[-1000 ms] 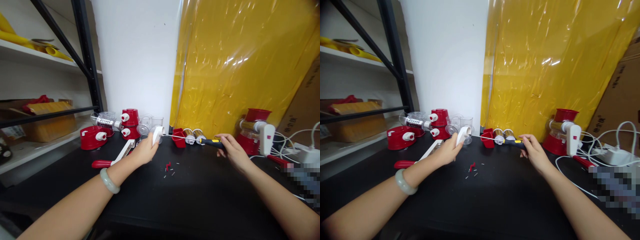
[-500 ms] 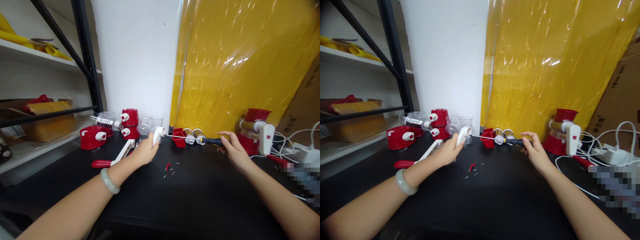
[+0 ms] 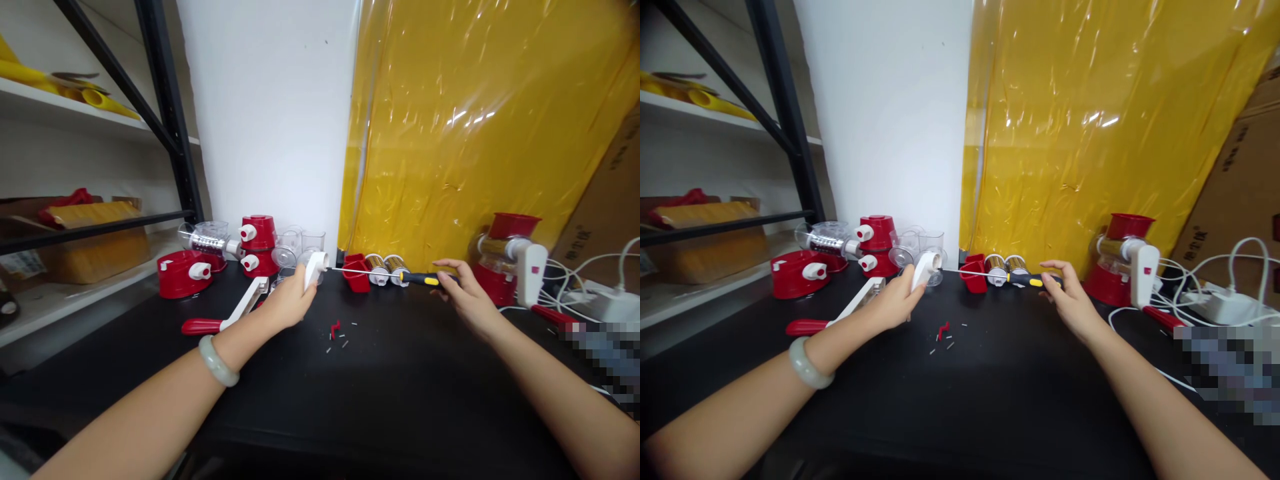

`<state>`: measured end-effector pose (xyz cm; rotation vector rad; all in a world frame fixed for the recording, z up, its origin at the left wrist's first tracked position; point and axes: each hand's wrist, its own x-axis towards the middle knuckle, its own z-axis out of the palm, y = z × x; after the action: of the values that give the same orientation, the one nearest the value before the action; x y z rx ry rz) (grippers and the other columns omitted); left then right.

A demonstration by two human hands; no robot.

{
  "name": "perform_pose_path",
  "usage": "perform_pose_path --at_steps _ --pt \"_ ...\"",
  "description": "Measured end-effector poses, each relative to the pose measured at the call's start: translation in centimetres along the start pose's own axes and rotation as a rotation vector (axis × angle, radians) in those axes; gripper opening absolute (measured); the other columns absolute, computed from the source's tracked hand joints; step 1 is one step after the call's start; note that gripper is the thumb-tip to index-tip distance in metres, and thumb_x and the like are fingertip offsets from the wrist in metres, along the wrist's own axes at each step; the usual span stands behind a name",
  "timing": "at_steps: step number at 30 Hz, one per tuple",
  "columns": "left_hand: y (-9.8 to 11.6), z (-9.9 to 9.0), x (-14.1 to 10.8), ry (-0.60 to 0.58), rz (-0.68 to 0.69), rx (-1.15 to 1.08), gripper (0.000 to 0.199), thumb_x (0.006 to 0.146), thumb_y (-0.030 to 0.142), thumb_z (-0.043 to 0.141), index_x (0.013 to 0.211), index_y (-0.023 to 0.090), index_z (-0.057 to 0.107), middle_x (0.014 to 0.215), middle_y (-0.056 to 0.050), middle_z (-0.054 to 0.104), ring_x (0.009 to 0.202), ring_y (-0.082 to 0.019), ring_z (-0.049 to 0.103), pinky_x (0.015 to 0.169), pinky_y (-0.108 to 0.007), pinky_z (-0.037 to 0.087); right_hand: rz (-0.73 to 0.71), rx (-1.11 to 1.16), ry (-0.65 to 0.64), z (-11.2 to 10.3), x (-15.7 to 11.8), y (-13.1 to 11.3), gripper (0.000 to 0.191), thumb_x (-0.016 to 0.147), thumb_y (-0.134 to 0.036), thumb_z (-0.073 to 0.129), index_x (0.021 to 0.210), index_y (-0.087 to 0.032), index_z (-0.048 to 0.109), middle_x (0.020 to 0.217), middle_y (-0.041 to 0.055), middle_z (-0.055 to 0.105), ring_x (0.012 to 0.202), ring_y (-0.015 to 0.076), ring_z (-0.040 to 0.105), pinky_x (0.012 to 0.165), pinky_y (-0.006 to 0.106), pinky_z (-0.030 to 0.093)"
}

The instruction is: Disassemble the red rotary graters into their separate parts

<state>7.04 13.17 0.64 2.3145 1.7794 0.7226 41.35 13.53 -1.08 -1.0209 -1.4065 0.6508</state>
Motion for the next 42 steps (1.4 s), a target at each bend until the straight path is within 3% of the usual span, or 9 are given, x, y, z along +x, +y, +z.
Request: perform_pose_path --at_steps 5,10,18,22,24,31,34,38,42 --pt "-0.1 -0.2 0.1 0.015 -0.021 0.0 0.029 0.094 0.045 0.029 0.1 0.018 0.037 0.071 -0.007 0.064 0.062 -0.023 0.064 0.056 -0.029 0.039 -0.006 0.218 -0.028 0.3 0.1 0.3 0.04 0.074 -0.049 0.07 0.105 -0.029 0.053 0.087 -0.0009 0.056 0.073 0.0153 0.059 0.069 0.031 0.054" --pt "-0.2 -0.1 0.1 0.02 -0.012 0.005 0.027 0.094 0.045 0.03 0.098 0.019 0.037 0.072 -0.007 0.065 0.062 -0.023 0.064 0.056 -0.029 0.038 0.071 -0.021 -0.043 0.1 0.2 0.4 0.043 0.086 -0.064 0.045 0.093 -0.024 0.058 0.054 -0.0032 0.047 0.049 0.015 0.05 0.057 0.032 0.05" --pt "-0.1 -0.2 0.2 0.02 -0.046 -0.005 0.028 0.094 0.046 0.029 0.097 0.019 0.037 0.072 -0.008 0.066 0.061 -0.023 0.065 0.054 -0.028 0.038 -0.002 0.228 -0.052 0.4 0.1 0.2 0.039 0.071 -0.044 0.074 0.103 -0.032 0.056 0.095 -0.0013 0.056 0.085 0.0155 0.058 0.072 0.027 0.053" --pt "-0.2 -0.2 0.2 0.011 -0.031 0.004 0.027 0.094 0.045 0.03 0.097 0.019 0.037 0.071 -0.007 0.065 0.061 -0.023 0.065 0.054 -0.028 0.038 0.105 0.137 -0.038 0.4 0.2 0.4 0.043 0.085 -0.065 0.044 0.093 -0.025 0.058 0.066 0.0003 0.054 0.06 0.0171 0.056 0.06 0.033 0.053" --pt "-0.1 -0.2 0.2 0.008 -0.035 0.009 0.027 0.094 0.045 0.03 0.098 0.019 0.037 0.071 -0.007 0.065 0.063 -0.023 0.065 0.055 -0.028 0.038 0.103 0.013 -0.061 0.3 0.2 0.5 0.043 0.085 -0.065 0.046 0.093 -0.024 0.058 0.056 -0.0022 0.049 0.051 0.0152 0.051 0.059 0.032 0.052" --pt "-0.2 -0.3 0.3 0.02 -0.055 0.007 0.028 0.094 0.046 0.03 0.098 0.019 0.037 0.073 -0.007 0.066 0.064 -0.023 0.065 0.057 -0.028 0.04 0.017 0.174 -0.06 0.5 -0.1 0.1 0.049 0.065 -0.043 0.08 0.105 -0.03 0.054 0.099 0.0003 0.058 0.091 0.0171 0.06 0.08 0.032 0.054" --pt "-0.3 -0.1 0.3 0.017 -0.038 0.011 0.029 0.094 0.047 0.029 0.097 0.019 0.037 0.072 -0.007 0.065 0.063 -0.023 0.065 0.056 -0.028 0.038 0.139 0.247 -0.068 0.6 0.1 0.3 0.042 0.074 -0.058 0.067 0.099 -0.028 0.052 0.084 0.001 0.061 0.074 0.0189 0.064 0.067 0.036 0.056" --pt "-0.5 0.1 0.2 0.011 -0.023 0.017 0.028 0.094 0.046 0.029 0.097 0.02 0.036 0.071 -0.007 0.065 0.063 -0.023 0.064 0.054 -0.028 0.037 0.211 0.024 -0.079 0.5 0.4 1.0 0.045 0.082 -0.068 0.046 0.092 -0.025 0.053 0.049 -0.0038 0.049 0.041 0.015 0.049 0.043 0.03 0.044" --pt "-0.5 0.1 0.2 0.006 -0.016 0.02 0.028 0.094 0.047 0.029 0.098 0.019 0.037 0.072 -0.007 0.065 0.063 -0.023 0.065 0.055 -0.028 0.037 0.071 0.053 -0.002 0.4 0.3 0.9 0.041 0.072 -0.052 0.072 0.1 -0.028 0.054 0.076 -0.0032 0.059 0.057 0.0111 0.056 0.057 0.026 0.05"
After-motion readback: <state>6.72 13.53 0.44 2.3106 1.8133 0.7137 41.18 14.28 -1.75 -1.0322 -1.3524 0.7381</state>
